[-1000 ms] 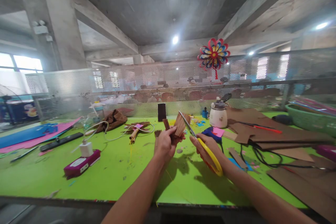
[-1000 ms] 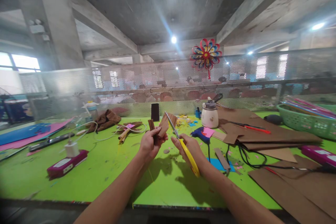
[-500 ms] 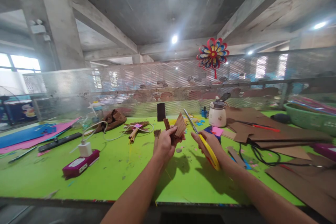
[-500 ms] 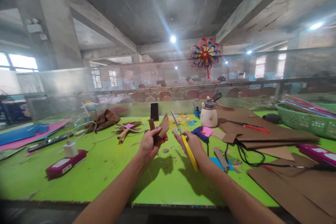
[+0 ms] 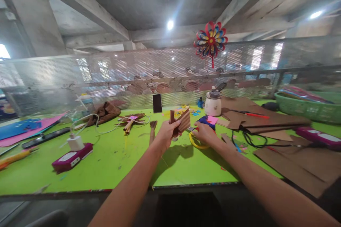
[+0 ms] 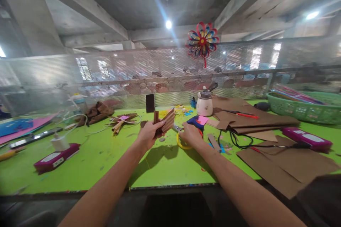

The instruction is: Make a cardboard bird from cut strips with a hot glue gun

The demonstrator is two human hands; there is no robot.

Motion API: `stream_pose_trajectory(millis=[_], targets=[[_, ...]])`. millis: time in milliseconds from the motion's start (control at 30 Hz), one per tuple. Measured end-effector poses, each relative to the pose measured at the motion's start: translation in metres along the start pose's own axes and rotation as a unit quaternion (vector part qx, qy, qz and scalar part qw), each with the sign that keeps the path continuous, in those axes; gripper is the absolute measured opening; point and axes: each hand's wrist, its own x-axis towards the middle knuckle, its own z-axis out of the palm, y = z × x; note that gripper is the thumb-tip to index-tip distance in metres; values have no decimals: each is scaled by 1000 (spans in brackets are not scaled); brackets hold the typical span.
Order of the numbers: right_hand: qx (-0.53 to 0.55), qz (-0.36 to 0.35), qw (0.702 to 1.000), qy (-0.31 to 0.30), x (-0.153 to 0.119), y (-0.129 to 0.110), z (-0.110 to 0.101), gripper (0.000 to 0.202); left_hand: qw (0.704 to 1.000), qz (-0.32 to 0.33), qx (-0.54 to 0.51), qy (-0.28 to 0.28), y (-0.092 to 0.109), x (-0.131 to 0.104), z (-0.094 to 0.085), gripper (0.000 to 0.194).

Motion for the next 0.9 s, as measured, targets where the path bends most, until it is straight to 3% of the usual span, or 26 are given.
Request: stream_pose_trajectory(millis=[100, 200, 267, 333, 433, 600, 767, 900], targets=[[18, -18, 998, 63, 0, -3, -9, 26, 1000, 2, 25, 10, 0, 0, 1, 18], [176, -32, 980, 92, -2, -10, -21, 38, 998, 7, 52, 19, -1, 1, -1, 16], [353, -28, 935, 30, -5, -16, -27, 45, 997, 5, 73, 7, -3, 2, -2, 16], [494, -18, 868, -43, -8, -20, -28, 47, 996, -1, 91, -10, -4, 2, -2, 17], [575, -10, 813, -88, -12, -20, -24, 43, 994, 0, 105, -22, -4, 1, -2, 19], [599, -1, 795, -95, -11, -15, -16, 35, 993, 15, 116, -29, -4, 2, 0, 23], [612, 13, 788, -75, -8, -12, -15, 33, 980, 75, 184, 3, -5, 5, 0, 30], [613, 6, 782, -112, -9, -12, -13, 33, 979, 81, 187, -5, -7, 6, -1, 32]])
